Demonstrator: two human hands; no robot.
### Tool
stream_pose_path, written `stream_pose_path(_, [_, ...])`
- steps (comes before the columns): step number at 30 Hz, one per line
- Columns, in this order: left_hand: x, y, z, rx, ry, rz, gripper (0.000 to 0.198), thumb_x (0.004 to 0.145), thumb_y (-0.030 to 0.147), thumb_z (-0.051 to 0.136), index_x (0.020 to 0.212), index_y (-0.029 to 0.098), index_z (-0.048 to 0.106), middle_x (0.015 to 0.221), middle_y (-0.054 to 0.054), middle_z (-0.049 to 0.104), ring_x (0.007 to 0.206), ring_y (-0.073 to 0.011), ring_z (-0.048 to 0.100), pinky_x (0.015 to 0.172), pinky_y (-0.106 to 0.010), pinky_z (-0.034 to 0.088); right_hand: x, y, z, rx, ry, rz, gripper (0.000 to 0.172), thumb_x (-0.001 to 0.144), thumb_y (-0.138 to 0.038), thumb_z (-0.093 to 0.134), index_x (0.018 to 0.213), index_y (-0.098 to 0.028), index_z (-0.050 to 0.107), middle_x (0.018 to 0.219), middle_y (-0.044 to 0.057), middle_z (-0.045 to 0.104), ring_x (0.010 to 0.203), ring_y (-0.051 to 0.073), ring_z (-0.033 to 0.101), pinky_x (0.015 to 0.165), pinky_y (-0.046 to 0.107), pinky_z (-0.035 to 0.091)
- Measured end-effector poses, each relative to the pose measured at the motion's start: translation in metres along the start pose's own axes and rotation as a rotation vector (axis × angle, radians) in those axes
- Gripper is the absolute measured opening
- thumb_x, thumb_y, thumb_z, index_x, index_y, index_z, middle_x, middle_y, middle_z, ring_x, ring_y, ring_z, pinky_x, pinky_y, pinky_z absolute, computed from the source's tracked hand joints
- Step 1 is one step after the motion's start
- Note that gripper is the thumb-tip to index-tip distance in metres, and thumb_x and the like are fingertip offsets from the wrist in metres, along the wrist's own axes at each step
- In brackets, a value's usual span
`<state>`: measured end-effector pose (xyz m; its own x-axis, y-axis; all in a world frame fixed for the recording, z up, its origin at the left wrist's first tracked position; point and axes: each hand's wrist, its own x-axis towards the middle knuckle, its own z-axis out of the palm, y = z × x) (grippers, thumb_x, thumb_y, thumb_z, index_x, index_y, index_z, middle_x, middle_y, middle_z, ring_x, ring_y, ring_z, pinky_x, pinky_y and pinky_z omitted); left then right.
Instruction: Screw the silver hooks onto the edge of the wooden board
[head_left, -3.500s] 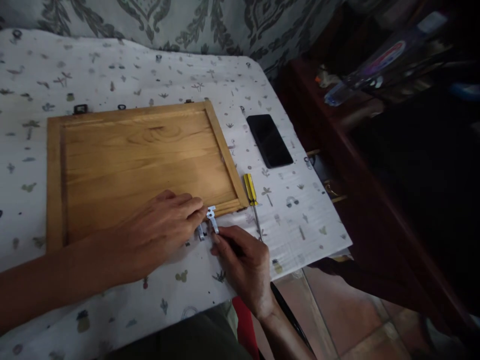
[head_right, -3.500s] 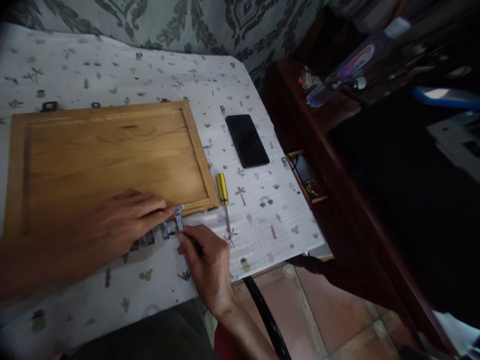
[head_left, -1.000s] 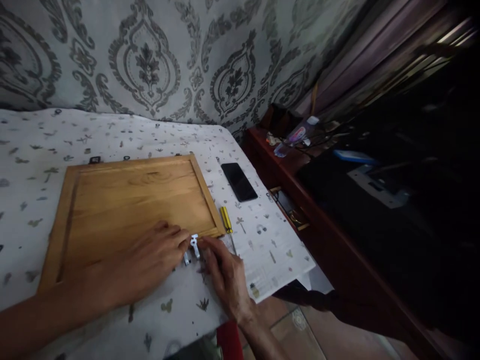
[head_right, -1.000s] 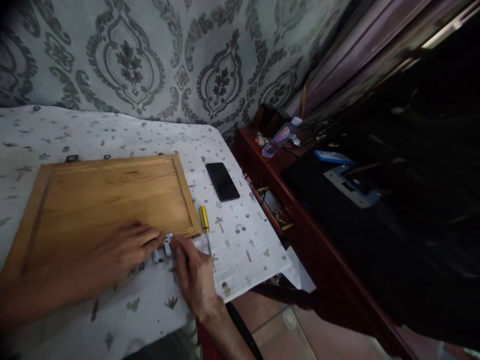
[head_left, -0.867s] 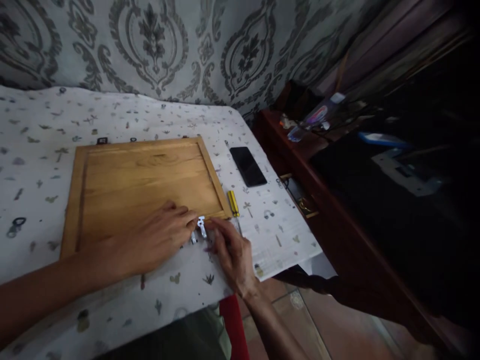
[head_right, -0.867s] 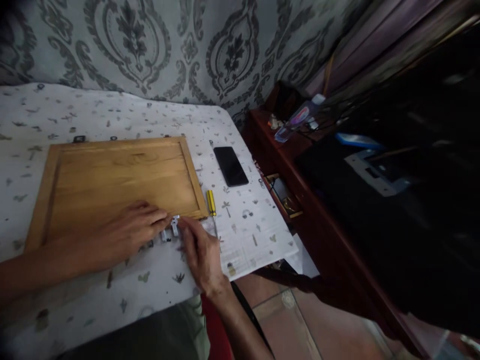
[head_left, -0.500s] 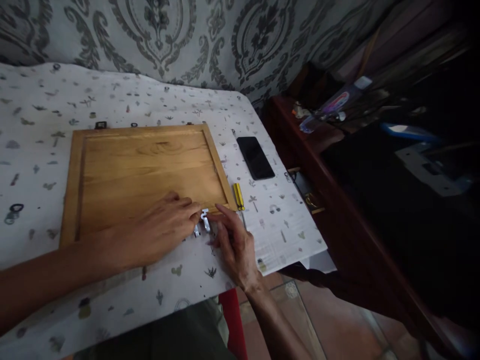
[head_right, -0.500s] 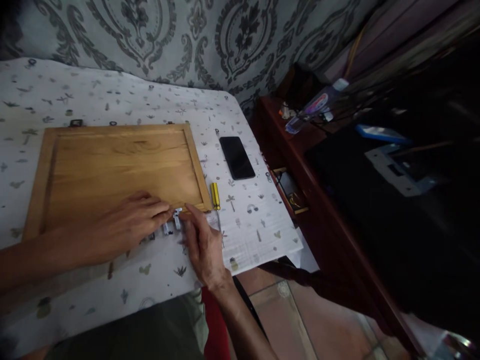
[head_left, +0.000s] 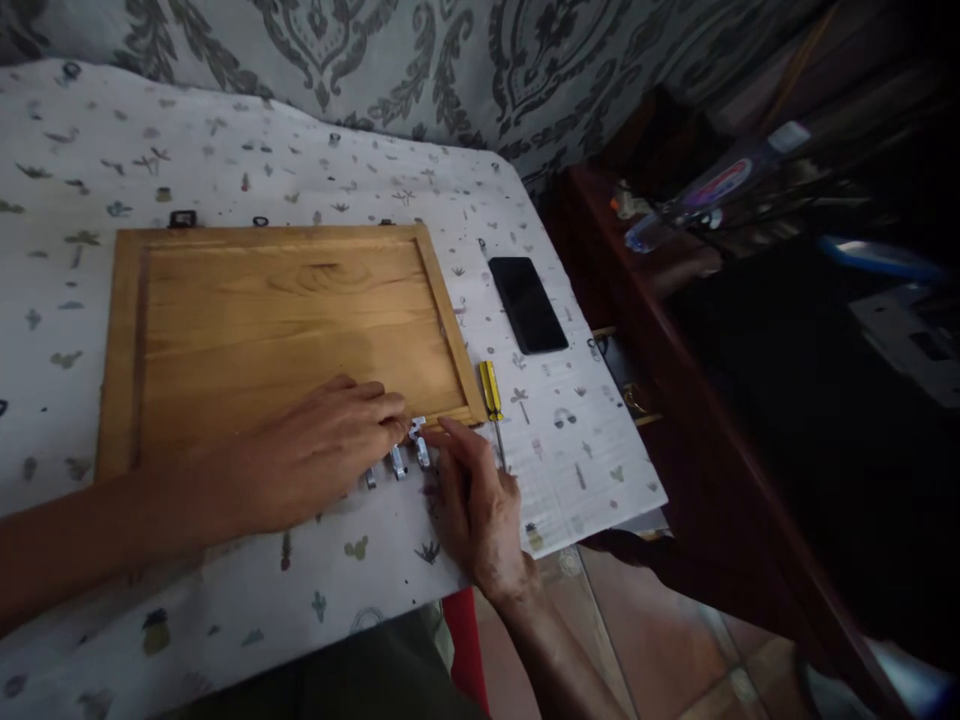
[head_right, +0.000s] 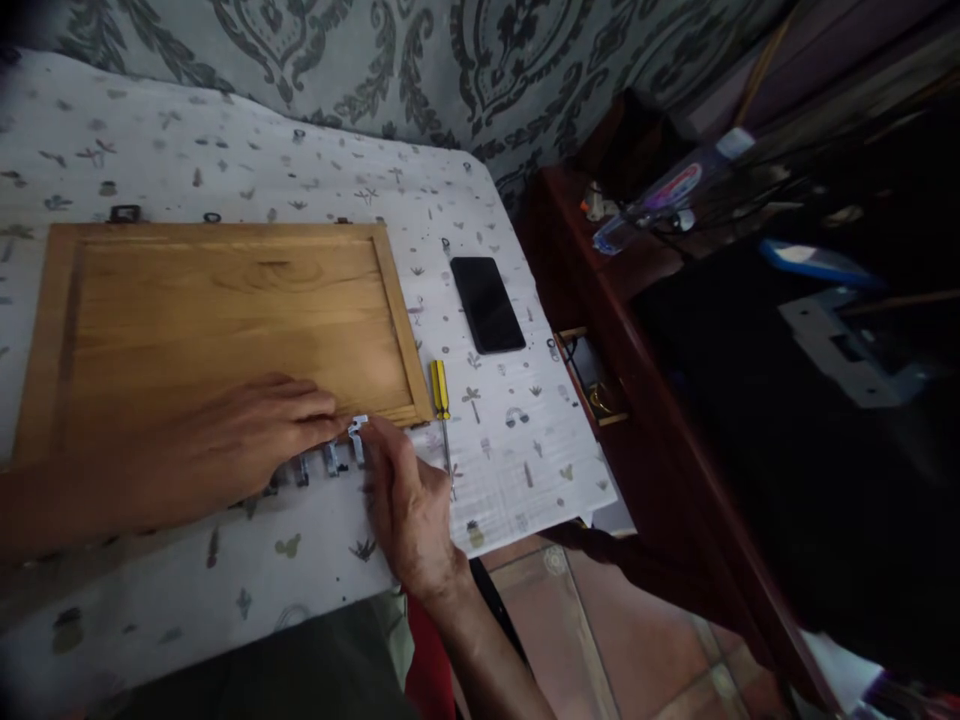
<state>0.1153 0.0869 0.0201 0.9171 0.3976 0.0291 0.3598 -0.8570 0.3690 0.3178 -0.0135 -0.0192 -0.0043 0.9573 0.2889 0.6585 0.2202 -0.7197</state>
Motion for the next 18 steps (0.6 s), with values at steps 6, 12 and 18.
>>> stream_pose_path(6, [-0.0004, -0.0048, -0.001, -0.067, 0.022, -0.002, 0.034, 0.089, 0.007, 0.054, 0.119, 0.017, 0.065, 0.121, -0.01, 0.069, 0.109, -0.0238, 0.064, 0.093, -0.037, 0.048, 0.003, -0.0025, -0.0008, -0.075, 0.019, -0.038, 0.025, 0.104, -0.016, 0.045, 0.126, -0.021, 0.057, 0.106, 0.008, 0.082, 0.088, 0.017, 0.081, 0.074, 0.026, 0.068])
stream_pose_path(12, [0.0032, -0.0048, -0.0028, -0.126, -0.007, -0.057, 0.033, 0.085, 0.005, 0.055, 0.111, 0.021, 0.069, 0.114, -0.007, 0.072, 0.107, -0.0252, 0.068, 0.094, -0.039, 0.052, 0.0036, -0.0014, 0.0012, -0.098, 0.037, -0.095, 0.027, 0.104, -0.013, 0.048, 0.128, -0.021, 0.055, 0.105, 0.007, 0.082, 0.088, 0.017, 0.081, 0.075, 0.026, 0.068])
stream_pose_path(18, [-0.0021, -0.0096, -0.0002, -0.149, 0.037, -0.105, 0.044, 0.092, 0.009, 0.046, 0.129, 0.023, 0.065, 0.131, -0.006, 0.071, 0.123, -0.0234, 0.064, 0.107, -0.039, 0.05, 0.0004, 0.0013, 0.0014, -0.125, 0.004, -0.105, 0.029, 0.104, -0.013, 0.045, 0.131, -0.022, 0.054, 0.101, 0.006, 0.082, 0.081, 0.016, 0.081, 0.068, 0.024, 0.066])
